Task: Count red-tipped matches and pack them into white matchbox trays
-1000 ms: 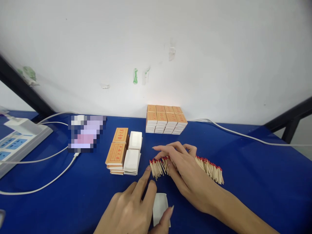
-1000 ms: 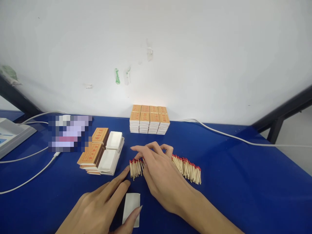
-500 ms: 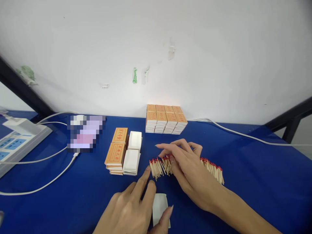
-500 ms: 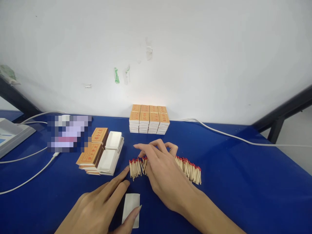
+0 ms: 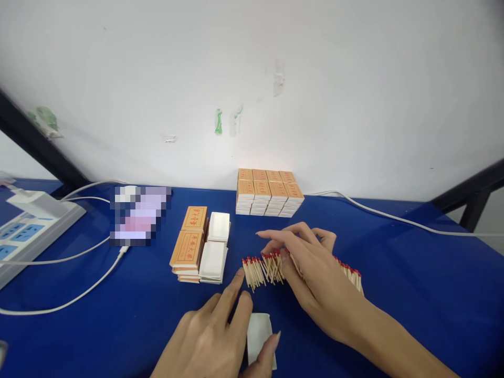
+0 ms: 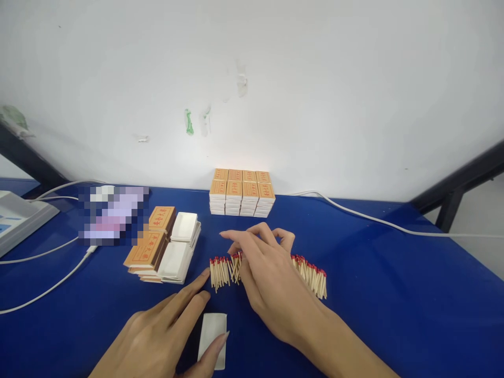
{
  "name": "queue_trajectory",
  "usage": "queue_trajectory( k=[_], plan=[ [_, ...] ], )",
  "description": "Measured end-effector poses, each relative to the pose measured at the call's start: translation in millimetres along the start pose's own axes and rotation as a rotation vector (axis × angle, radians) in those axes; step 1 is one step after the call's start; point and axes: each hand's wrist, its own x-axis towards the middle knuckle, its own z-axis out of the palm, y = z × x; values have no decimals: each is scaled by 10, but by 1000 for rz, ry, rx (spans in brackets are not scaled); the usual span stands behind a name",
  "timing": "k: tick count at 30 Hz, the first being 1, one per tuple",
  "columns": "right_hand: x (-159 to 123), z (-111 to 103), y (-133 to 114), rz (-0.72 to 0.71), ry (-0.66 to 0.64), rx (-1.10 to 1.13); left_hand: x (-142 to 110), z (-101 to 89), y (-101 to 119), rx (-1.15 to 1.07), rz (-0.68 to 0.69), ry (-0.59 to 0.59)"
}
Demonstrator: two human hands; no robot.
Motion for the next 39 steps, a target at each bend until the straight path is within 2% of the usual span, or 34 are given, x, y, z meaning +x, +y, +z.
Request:
queue_trajectory(
  k=[4,13,27,39],
  plan=[
    [-12,-31,-8,-8,-4,1,-12,-4,8,-8,-10,-11],
    [6,-56,4,-22,-141,15,3,3,-20,0,-1,-25],
    [-2,-33,63,-144,-56,-153,-7,9,-14,-7,-11,-27],
    [-10,-7,64,-185,-45,-220,15,-3,-16,-5,-4,-36]
  ],
)
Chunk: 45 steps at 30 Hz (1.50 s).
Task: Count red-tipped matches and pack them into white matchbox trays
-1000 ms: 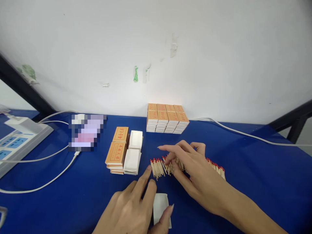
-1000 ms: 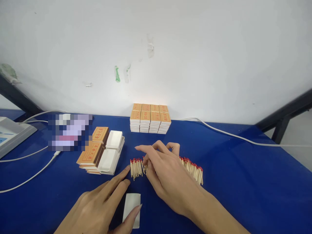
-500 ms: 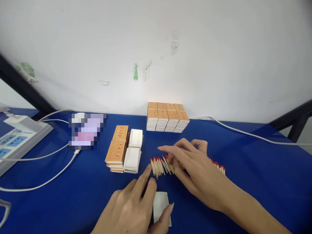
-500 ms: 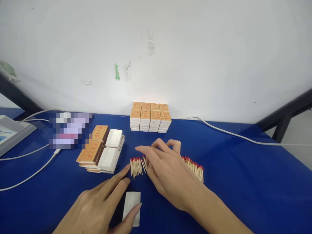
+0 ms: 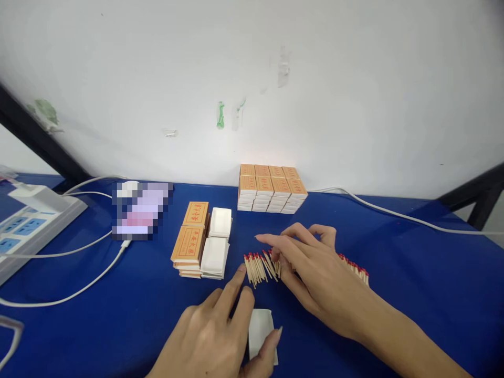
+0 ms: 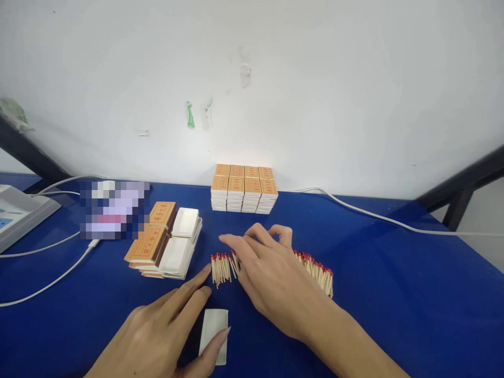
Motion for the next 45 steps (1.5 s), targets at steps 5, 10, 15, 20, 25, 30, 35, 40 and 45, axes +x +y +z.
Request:
queue_trajectory(
  k=[5,10,15,20,25,30,35,40,45],
  plan=[
    [0,3,17,-7,8,-27,7,-22,21,-5,-12,-1],
    [14,9,21,-9,12,-58,0,-25,34,1,-6,11],
    [5,10,-3,-13,-13,-48,-9,-15,17,4,-7,8],
    [7,-13,-32,22,-64,1,5,-13,10,-12,-5,-7],
    [13,-39,-36,64,-75,72,-9,-9,18,-6,-7,6],
    [-1,-124,11,75,-121,116,-29,-21,29,-9,-13,-9],
    [2,-121,91,51,-176,98,-14,-12,13,2,-8,-9],
    [17,-22,111,39,-166,55,-20,-20,14,-3,-4,-6],
    [20,2,101,19,-151,18,-11,-25,15,-8,-7,3]
  ],
)
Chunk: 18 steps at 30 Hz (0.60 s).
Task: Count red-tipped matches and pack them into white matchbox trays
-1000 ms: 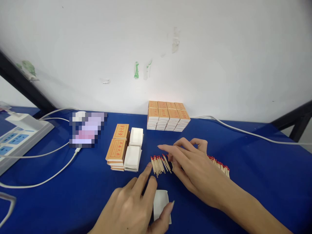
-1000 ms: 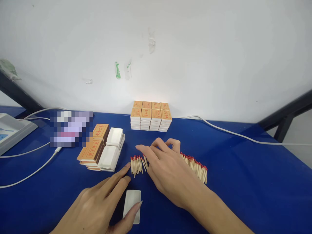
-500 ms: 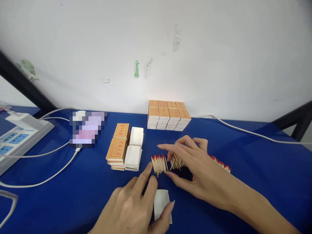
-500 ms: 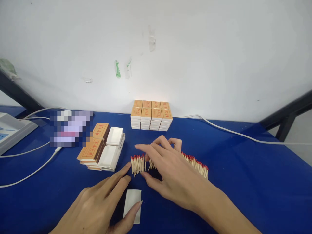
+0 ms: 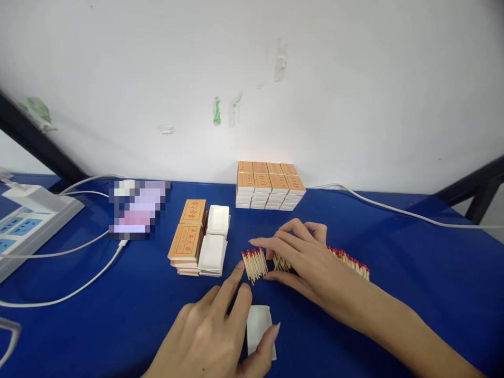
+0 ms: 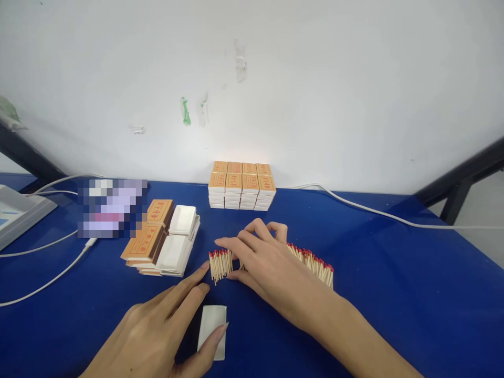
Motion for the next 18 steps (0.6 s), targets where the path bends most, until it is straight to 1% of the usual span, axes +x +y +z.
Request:
queue_trajectory(
  k=[6,11,15,18],
  plan=[
    [14,10,12,-3,42,-15,10,-8,4,-6,7,-1],
    [6,13,1,11,31,75,5,1,2,-3,3,4],
    [-19,-67,8,48,26,120,0,6,3,1,-1,4],
    [-29,-127,21,100,60,110,-4,3,5,9,-2,9]
  ],
)
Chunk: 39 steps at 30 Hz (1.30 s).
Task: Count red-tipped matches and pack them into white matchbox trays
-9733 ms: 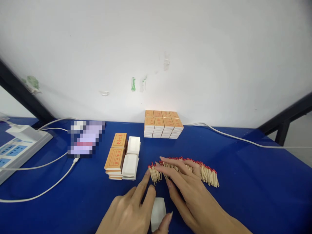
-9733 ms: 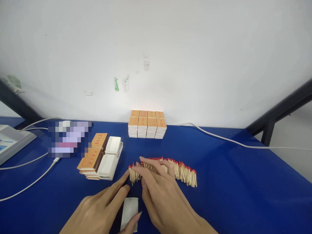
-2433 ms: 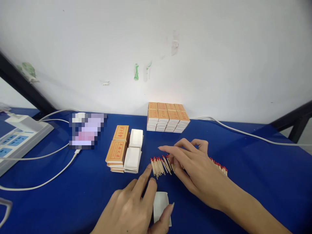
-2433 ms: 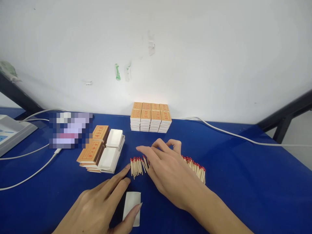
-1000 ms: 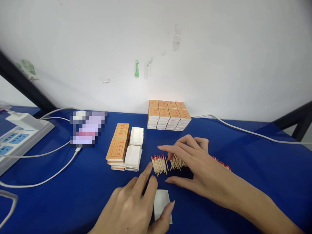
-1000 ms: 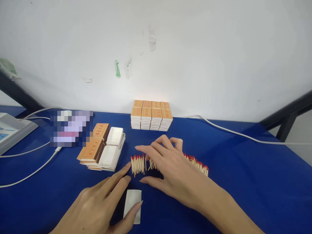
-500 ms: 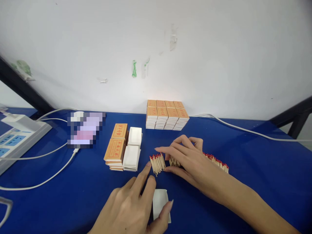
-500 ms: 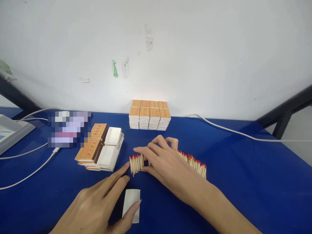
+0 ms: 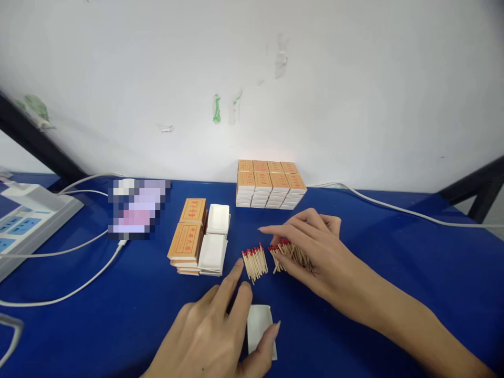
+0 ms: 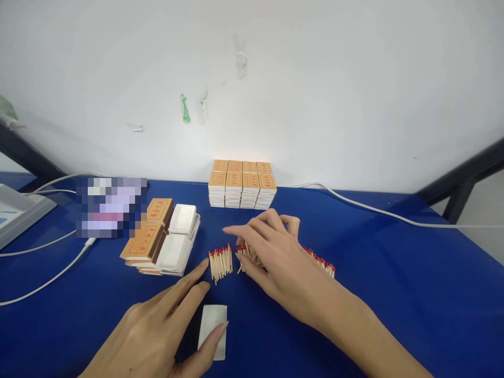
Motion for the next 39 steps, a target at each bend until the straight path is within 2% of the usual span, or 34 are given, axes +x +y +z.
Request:
queue_trajectory(
  k=[7,11,27,35,39],
  plan=[
    [18,146,-48,-3,67,-164,9,3,-1,2,2,12],
    [10,215,-81,4,60,-240,16,-10,10,-11,6,11],
    [-12,196,-83,30,32,-201,-1,6,-5,2,20,19],
    [-21,147,-69,39,65,-181,-1,-12,2,-24,23,35],
    [-41,81,-28,32,10,-136,-2,-9,1,-17,22,32]
  ],
)
